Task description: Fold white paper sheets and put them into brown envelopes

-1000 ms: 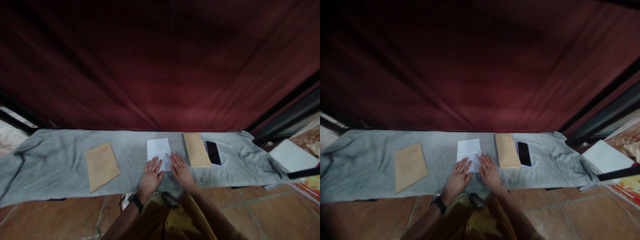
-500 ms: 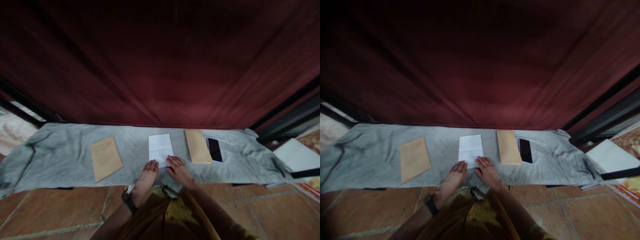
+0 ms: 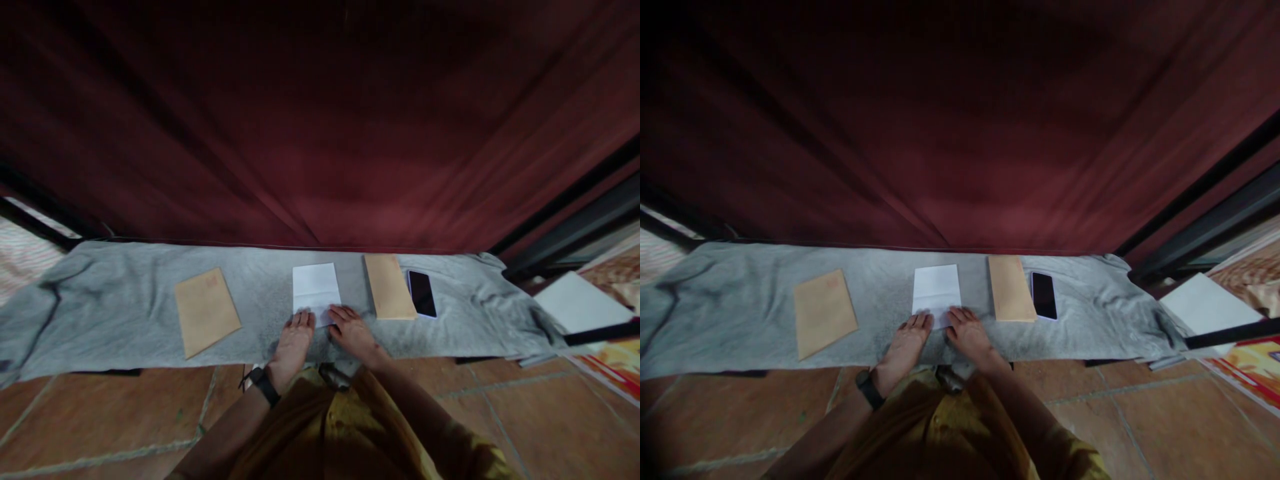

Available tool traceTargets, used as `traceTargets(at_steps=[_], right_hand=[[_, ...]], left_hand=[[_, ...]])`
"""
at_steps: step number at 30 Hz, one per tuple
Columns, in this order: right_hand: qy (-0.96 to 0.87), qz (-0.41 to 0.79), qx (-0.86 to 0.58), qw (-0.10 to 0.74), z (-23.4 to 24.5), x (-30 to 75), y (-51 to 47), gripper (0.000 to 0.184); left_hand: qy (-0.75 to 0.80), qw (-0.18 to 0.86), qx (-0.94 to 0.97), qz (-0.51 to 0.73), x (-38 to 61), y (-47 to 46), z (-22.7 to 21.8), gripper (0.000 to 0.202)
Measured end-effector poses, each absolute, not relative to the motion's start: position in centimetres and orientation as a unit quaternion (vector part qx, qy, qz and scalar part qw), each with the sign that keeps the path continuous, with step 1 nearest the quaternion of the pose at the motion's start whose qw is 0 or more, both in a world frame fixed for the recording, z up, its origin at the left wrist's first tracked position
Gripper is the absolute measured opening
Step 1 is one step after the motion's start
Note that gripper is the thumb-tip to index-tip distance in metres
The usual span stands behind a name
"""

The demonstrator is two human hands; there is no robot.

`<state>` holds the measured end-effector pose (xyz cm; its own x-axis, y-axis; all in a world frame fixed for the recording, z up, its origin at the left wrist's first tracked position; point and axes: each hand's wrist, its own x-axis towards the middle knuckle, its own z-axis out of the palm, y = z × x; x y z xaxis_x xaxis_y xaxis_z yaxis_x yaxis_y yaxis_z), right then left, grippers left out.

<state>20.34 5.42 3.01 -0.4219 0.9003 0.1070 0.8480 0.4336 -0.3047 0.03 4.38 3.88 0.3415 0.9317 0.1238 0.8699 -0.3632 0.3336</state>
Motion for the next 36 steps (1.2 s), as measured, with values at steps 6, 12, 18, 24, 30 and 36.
traceTargets(at_steps=[6,12,18,24,30,36], right_hand=[[-0.846,0.104,-0.511,0.114,3.5,20.5,6.1,0.035],[-0.811,0.18,-0.518,0.206,3.4,22.0,5.9,0.025],[-0.762,0.245,-0.512,0.311,1.9,22.7,5.0,0.013],[-0.724,0.203,-0.573,0.326,1.0,22.1,5.5,0.016],[-0.686,0.176,-0.632,0.316,0.8,20.8,5.8,0.017],[-0.673,0.162,-0.692,0.204,2.3,19.7,6.7,0.02]], left_hand=[[0.57,0.129,0.798,0.146,-0.6,4.8,5.0,0.041],[0.576,0.148,0.787,0.166,-2.5,4.6,4.8,0.031],[0.588,0.272,0.698,0.307,-4.2,3.9,3.2,0.025],[0.617,0.282,0.646,0.351,-5.0,5.2,2.7,0.027],[0.648,0.288,0.622,0.332,-4.6,6.6,3.0,0.026],[0.684,0.279,0.61,0.285,-4.0,7.5,3.7,0.021]])
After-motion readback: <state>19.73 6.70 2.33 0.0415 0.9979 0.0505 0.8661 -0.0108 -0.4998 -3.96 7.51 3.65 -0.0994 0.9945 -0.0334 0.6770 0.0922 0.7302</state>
